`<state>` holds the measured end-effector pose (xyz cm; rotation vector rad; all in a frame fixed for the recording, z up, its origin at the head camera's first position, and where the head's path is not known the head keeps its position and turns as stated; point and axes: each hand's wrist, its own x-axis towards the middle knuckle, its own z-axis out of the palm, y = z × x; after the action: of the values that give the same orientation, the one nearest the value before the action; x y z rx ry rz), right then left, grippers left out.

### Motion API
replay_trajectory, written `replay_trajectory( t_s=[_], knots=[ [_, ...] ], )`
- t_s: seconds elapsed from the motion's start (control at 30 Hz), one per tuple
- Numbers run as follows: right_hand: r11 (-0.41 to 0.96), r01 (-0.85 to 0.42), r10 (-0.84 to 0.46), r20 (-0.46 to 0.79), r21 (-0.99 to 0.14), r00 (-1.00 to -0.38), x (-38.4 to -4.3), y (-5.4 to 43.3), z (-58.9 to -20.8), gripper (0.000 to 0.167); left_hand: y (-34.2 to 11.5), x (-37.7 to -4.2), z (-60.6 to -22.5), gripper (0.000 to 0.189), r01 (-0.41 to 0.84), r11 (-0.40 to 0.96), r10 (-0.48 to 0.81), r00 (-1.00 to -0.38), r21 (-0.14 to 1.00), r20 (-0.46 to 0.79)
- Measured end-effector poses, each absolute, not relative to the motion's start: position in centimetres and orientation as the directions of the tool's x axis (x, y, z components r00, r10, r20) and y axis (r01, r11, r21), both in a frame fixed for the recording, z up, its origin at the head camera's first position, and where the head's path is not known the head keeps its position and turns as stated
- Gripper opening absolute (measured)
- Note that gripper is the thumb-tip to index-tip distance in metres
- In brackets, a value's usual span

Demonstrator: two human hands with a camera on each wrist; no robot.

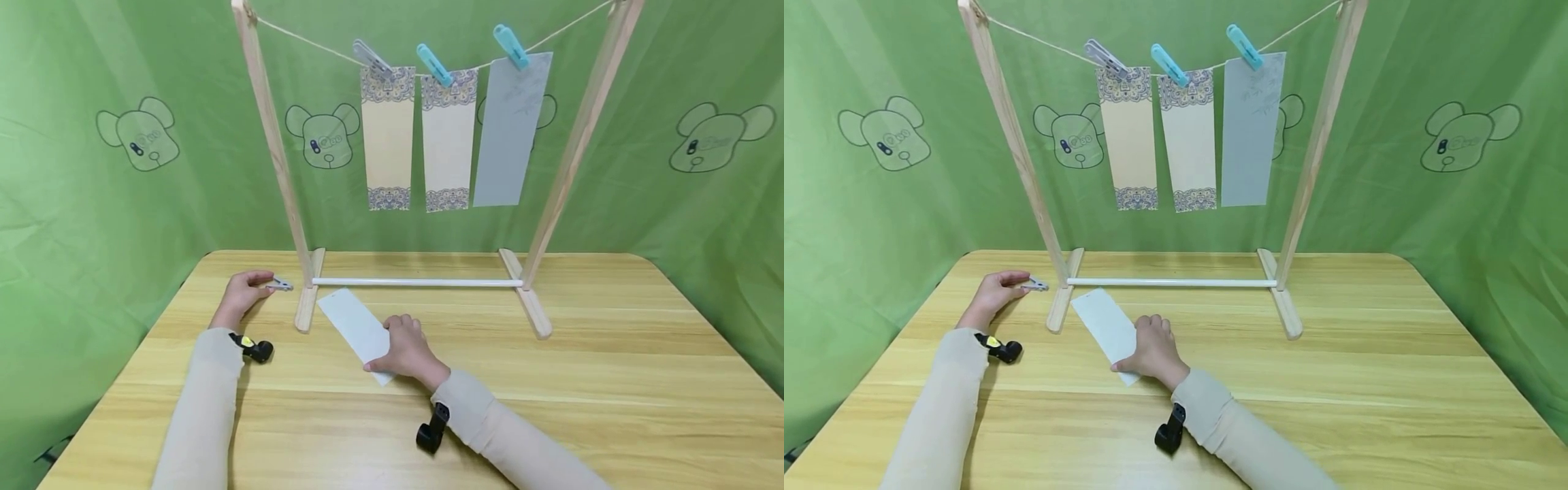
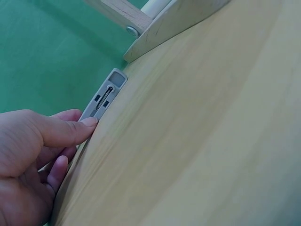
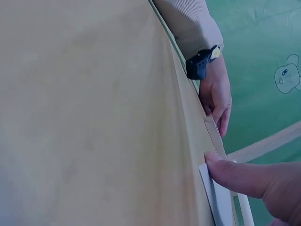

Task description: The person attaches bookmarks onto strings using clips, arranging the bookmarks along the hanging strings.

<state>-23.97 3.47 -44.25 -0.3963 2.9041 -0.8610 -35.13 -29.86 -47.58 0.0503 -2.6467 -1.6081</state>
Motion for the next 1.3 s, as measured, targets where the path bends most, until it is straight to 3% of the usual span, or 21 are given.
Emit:
replay_trajectory(
  t_s=[0.5, 1.07, 1.3],
  knots=[
    [0.812, -0.124, -0.226, -0.112, -0.57, -0.968, -24.65, 3.2, -43.73, 0.08, -29.97, -35.16, -47.6, 0.041, -0.009, 0.46, -0.038, -0.999, 0.888, 0.009],
    [0.799, -0.159, -0.258, -0.093, -0.58, -0.962, -24.34, 2.71, -43.47, 0.074, -30.06, -34.86, -47.52, 0.047, 0.012, 0.427, 0.02, -1.0, 0.904, 0.003],
    [0.795, -0.147, -0.251, -0.099, -0.588, -0.963, -24.49, 2.66, -43.47, 0.084, -30.16, -35.11, -47.61, 0.048, -0.004, 0.429, 0.032, -0.999, 0.903, -0.02]
  ],
)
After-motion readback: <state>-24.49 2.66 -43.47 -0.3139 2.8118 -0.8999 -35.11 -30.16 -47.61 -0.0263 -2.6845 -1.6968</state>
